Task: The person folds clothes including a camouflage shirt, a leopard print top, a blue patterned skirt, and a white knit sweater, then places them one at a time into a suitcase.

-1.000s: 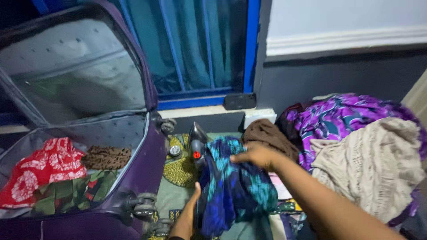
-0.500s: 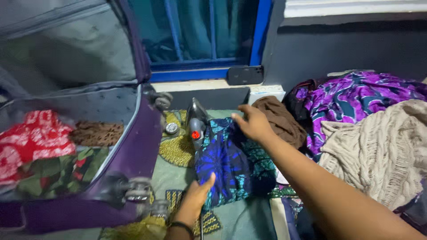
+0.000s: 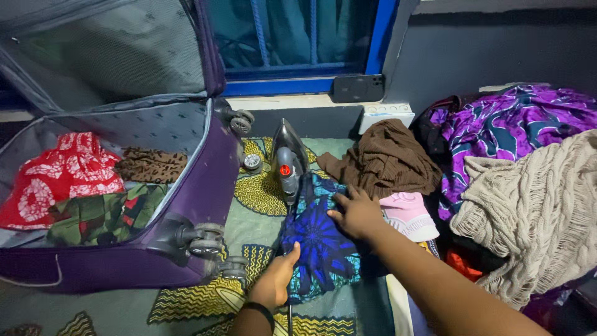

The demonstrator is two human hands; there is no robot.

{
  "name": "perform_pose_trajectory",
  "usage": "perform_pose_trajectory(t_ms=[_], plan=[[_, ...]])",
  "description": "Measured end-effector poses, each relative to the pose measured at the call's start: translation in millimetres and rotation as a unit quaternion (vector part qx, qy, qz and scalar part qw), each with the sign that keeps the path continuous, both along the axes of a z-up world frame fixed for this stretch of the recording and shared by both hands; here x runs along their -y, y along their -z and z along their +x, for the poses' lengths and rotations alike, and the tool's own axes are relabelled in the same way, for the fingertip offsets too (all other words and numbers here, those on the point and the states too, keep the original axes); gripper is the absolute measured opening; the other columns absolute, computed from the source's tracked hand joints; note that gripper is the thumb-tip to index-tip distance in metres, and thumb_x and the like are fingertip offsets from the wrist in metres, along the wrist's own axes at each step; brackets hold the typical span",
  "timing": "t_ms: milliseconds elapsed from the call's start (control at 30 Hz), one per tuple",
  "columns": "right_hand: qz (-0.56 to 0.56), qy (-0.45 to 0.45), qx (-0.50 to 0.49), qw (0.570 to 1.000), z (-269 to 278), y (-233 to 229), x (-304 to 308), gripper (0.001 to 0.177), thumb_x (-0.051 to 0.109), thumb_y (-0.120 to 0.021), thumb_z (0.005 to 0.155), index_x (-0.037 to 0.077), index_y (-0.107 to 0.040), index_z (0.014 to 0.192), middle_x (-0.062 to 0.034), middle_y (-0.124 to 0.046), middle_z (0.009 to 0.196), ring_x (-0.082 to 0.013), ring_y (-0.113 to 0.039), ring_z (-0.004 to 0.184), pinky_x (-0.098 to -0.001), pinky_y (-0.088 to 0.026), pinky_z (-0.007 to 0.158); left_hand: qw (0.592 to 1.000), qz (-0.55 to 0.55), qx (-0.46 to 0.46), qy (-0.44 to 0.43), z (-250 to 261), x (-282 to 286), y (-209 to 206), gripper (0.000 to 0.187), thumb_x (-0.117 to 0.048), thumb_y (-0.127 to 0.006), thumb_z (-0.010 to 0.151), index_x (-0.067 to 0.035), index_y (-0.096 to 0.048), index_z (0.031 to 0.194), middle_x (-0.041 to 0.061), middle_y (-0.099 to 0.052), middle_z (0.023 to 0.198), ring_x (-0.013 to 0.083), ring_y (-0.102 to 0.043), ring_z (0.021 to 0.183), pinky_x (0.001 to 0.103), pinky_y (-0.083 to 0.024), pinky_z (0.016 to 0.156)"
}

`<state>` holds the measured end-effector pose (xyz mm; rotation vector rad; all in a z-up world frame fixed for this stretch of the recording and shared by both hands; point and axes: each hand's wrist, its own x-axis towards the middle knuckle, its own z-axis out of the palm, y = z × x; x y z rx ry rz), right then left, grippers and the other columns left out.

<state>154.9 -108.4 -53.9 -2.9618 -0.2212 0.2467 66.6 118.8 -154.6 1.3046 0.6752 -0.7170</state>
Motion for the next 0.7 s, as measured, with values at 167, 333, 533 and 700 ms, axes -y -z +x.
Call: perform_pose_trajectory(t_ms=[167, 333, 533, 700], plan=[[0.048, -0.128, 0.161, 0.977, 1.8, 17.9, -10.5, 0.061, 0.055, -0.053, 0.094, 0.019, -0.053, 0.143, -0.0157, -0.038, 0.159, -0.0327, -0.032, 0.148, -0.0599, -0.028, 0.115, 1.0, -0.024, -0.001, 0.003, -3.3, -7.6, 8.5, 0.09, -0.062, -0.063, 0.092, -0.002, -0.038, 0.155, 0.015, -0.043, 0.159, 0.0273, -0.039, 0.143, 0.051, -0.031, 0.117], [0.097, -0.121, 0.007, 0.988, 7.8, 55.7, -2.4, 0.06, 0.054, -0.052, 0.099, 0.019, -0.048, 0.148, -0.016, -0.037, 0.159, -0.0355, -0.033, 0.146, -0.0574, -0.029, 0.114, 0.991, 0.088, 0.075, 0.068, -0.6, -21.3, -1.1, 0.069, -0.049, -0.069, 0.092, 0.01, -0.068, 0.127, 0.028, -0.074, 0.128, 0.0391, -0.069, 0.112, 0.046, -0.054, 0.094], [0.095, -0.155, 0.098, 0.979, 5.6, 21.8, -14.2, 0.054, 0.046, -0.052, 0.097, 0.018, -0.053, 0.143, -0.0123, -0.043, 0.156, -0.0337, -0.038, 0.145, -0.0587, -0.031, 0.111, 0.773, 0.528, 0.349, 0.048, -0.9, 34.4, -76.0, 0.036, -0.013, -0.051, 0.092, -0.004, -0.061, 0.125, 0.019, -0.064, 0.127, 0.0383, -0.06, 0.118, 0.047, -0.049, 0.101], [0.153, -0.18, 0.135, 0.962, -7.5, 31.0, -17.8, 0.05, 0.035, -0.05, 0.101, 0.012, -0.051, 0.146, -0.0116, -0.046, 0.157, -0.0311, -0.039, 0.148, -0.0573, -0.032, 0.117, 0.682, 0.421, 0.587, 0.112, 18.0, 62.2, -65.6, 0.054, -0.02, -0.048, 0.102, 0.004, -0.043, 0.149, 0.026, -0.042, 0.158, 0.0393, -0.037, 0.147, 0.047, -0.029, 0.119]])
